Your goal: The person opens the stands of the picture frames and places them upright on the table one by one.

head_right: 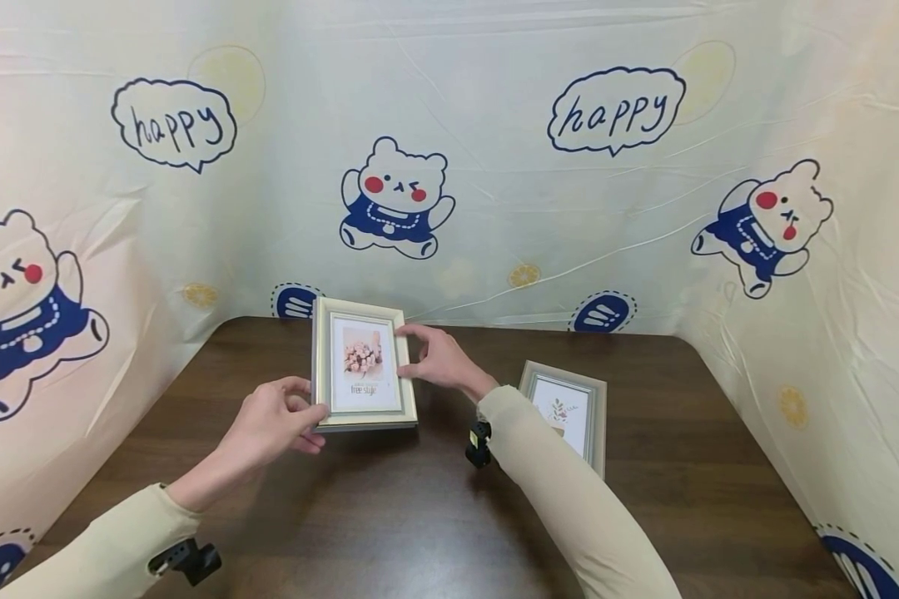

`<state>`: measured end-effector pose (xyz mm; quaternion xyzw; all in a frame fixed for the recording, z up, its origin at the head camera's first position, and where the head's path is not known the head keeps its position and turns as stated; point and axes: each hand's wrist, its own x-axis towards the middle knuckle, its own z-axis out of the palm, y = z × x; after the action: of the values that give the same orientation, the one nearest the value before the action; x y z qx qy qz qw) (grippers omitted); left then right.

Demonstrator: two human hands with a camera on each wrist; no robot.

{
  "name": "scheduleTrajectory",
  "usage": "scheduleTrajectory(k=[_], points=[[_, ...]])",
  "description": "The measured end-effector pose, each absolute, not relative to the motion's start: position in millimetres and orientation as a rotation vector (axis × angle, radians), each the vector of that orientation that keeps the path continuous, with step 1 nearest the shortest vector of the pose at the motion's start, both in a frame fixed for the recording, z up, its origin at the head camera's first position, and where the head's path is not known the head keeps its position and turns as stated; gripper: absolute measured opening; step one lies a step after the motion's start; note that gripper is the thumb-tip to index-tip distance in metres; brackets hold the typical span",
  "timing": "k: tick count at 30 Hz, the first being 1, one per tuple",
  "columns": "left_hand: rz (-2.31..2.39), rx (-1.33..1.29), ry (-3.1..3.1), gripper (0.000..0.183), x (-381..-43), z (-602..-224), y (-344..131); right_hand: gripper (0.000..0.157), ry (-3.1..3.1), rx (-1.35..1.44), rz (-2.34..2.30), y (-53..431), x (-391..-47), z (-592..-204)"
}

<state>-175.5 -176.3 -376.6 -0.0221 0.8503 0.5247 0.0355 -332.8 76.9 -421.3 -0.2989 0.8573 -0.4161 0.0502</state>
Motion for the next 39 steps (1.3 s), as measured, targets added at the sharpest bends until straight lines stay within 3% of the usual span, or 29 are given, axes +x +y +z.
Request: scheduleTrajectory(k=[39], points=[[1.709, -0.055, 2.677, 0.044, -172.4, -364.1, -165.9, 0.061, 2.557, -0.953, -1.422, 78.4, -327.7, -426.7]])
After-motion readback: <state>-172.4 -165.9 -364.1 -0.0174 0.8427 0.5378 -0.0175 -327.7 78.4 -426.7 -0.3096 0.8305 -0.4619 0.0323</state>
